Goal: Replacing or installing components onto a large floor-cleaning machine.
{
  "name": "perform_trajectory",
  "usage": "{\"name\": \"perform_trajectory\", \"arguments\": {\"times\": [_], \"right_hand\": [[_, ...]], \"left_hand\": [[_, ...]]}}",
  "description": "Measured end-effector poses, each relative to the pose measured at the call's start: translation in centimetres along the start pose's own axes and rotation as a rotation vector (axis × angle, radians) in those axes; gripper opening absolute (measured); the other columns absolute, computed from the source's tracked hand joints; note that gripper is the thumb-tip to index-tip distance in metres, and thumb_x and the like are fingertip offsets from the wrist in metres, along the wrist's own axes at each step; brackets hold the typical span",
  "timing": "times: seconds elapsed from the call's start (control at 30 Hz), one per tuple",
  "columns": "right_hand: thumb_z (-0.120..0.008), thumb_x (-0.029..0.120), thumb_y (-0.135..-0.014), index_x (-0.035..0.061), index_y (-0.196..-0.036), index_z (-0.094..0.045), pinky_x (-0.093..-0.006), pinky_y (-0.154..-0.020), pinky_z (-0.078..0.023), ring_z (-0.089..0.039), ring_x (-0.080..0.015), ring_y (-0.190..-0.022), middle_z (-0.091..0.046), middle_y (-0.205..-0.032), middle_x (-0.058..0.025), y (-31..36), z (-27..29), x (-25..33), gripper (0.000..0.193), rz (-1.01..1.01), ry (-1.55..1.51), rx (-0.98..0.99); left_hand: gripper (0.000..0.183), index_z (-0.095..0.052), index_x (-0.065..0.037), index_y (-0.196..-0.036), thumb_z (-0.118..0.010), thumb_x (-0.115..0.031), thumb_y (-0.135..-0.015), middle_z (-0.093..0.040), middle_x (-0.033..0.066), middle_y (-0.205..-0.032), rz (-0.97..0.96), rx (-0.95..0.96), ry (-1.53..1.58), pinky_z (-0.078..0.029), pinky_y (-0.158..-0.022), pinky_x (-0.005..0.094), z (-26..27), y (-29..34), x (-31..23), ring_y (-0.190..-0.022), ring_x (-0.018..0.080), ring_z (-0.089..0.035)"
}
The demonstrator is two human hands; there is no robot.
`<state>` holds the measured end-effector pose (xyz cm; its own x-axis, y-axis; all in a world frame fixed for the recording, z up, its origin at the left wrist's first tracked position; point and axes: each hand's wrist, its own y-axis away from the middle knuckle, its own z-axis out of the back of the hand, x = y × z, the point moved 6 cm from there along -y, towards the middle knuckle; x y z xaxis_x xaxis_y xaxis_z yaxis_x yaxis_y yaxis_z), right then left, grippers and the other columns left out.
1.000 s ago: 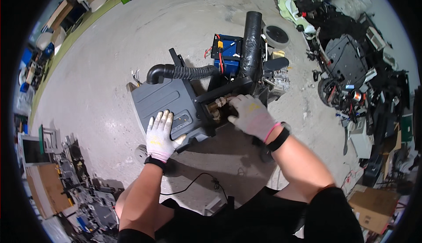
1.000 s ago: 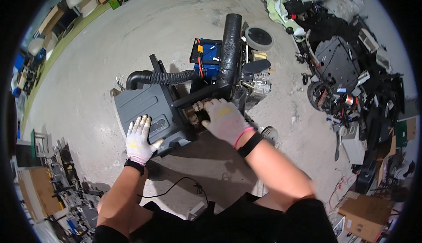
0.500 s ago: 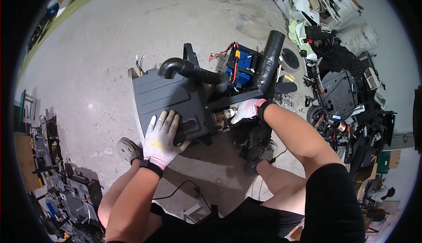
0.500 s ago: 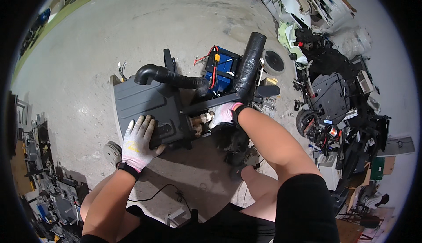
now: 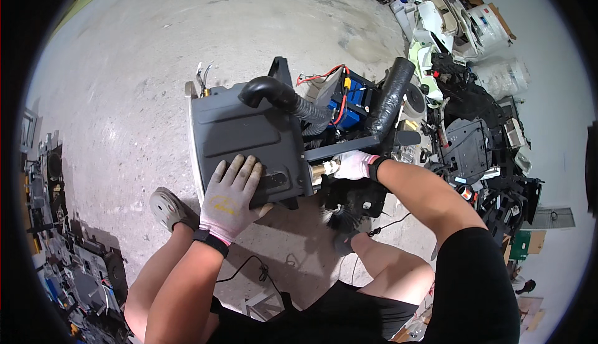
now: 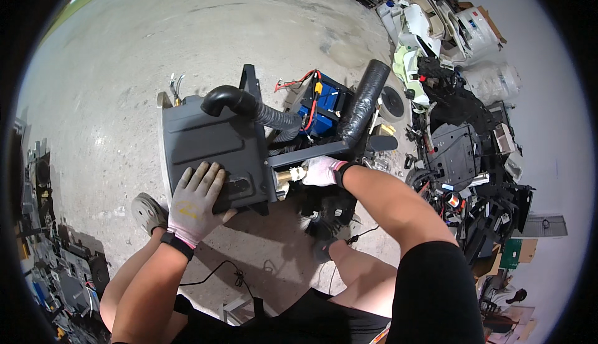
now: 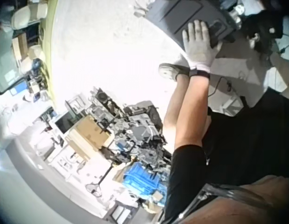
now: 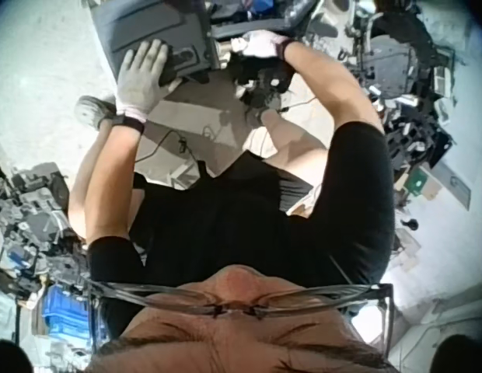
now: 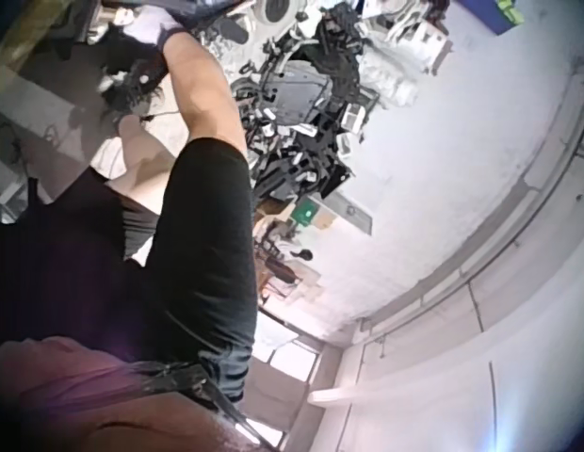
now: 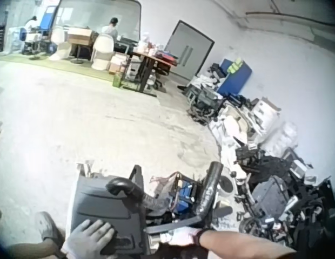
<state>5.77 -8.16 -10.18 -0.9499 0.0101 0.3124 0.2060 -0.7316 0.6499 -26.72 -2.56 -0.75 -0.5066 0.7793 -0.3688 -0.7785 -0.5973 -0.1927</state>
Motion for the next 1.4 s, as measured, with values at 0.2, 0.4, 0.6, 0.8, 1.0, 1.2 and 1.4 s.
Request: {"name": "perform_trajectory", "arguments": {"times": [0.2,0.4,0.6,0.8,1.0,1.2,1.4], "right_hand": [[-0.070,0.041,-0.080,0.0025,-0.094,-0.073,-0.0475,-0.072,-0.053,-0.068,-0.0362,-0.078,-0.072,-0.086,-0.0198,-0.3,0.7,-0.7,0.041,-0.214,0.039,0.347],[-0.062,0.033,-0.084,0.0034,-0.094,-0.073,-0.0507,-0.078,-0.054,-0.070,-0.0411,-0.088,-0.072,-0.090,-0.0248,0.0,-0.2,1.0,0.033,-0.003,0.236,-0.110],[-0.057,0.040,-0.090,0.0055,-0.093,-0.073,-0.0498,-0.077,-0.054,-0.069,-0.0399,-0.085,-0.073,-0.090,-0.0213,0.3,0.3,1.6,0.038,0.108,0.119,-0.132],[-0.062,0.029,-0.085,0.0048,-0.089,-0.072,-0.0456,-0.074,-0.054,-0.070,-0.0355,-0.081,-0.074,-0.089,-0.0185,-0.1,-0.2,-0.8,0.027,-0.296,-0.087,0.471],[-0.056,0.035,-0.091,0.0052,-0.093,-0.073,-0.0466,-0.082,-0.056,-0.070,-0.0394,-0.092,-0.073,-0.094,-0.0208,-0.1,-0.9,-0.1,0.034,-0.075,0.102,-0.154],[-0.057,0.033,-0.091,0.0050,-0.092,-0.073,-0.0470,-0.079,-0.056,-0.071,-0.0367,-0.089,-0.073,-0.094,-0.0202,-1.2,-1.4,-0.7,0.032,-0.017,0.151,-0.019],[-0.074,0.033,-0.084,0.0045,-0.092,-0.072,-0.0390,-0.061,-0.053,-0.064,-0.0217,-0.062,-0.068,-0.071,-0.0097,-0.5,-0.6,-1.7,0.030,-0.337,-0.224,0.485]], "left_hand": [[0.093,-0.055,-0.003,-0.141,-0.088,-0.044,-0.064,-0.056,0.0143,-0.145,-0.036,0.021,-0.016,-0.035,-0.119,0.0522,0.2,-1.2,0.9,-0.139,0.0334,-0.049],[0.096,-0.053,-0.003,-0.143,-0.088,-0.047,-0.065,-0.054,0.0152,-0.148,-0.027,0.078,-0.073,-0.033,-0.120,0.0536,-0.2,-1.6,0.6,-0.141,0.0350,-0.047],[0.094,-0.054,-0.003,-0.143,-0.088,-0.046,-0.066,-0.053,0.0162,-0.149,-0.021,0.064,-0.044,-0.032,-0.120,0.0550,-0.4,-1.5,0.7,-0.142,0.0359,-0.047],[0.094,-0.055,-0.003,-0.141,-0.088,-0.044,-0.064,-0.053,0.0163,-0.149,-0.034,0.055,-0.040,-0.033,-0.119,0.0556,-0.3,-1.7,0.7,-0.141,0.0355,-0.047],[0.094,-0.055,-0.003,-0.141,-0.089,-0.043,-0.064,-0.053,0.0162,-0.149,-0.018,0.065,-0.014,-0.033,-0.119,0.0552,-0.2,-1.7,1.0,-0.141,0.0347,-0.047],[0.094,-0.055,-0.004,-0.142,-0.089,-0.042,-0.064,-0.053,0.0143,-0.150,-0.013,0.061,0.001,-0.035,-0.118,0.0536,-0.3,-1.5,1.0,-0.141,0.0335,-0.048],[0.095,-0.055,-0.005,-0.142,-0.089,-0.044,-0.062,-0.054,0.0123,-0.148,-0.032,0.053,0.002,-0.036,-0.117,0.0529,-0.2,-1.4,1.4,-0.139,0.0328,-0.049]]}}
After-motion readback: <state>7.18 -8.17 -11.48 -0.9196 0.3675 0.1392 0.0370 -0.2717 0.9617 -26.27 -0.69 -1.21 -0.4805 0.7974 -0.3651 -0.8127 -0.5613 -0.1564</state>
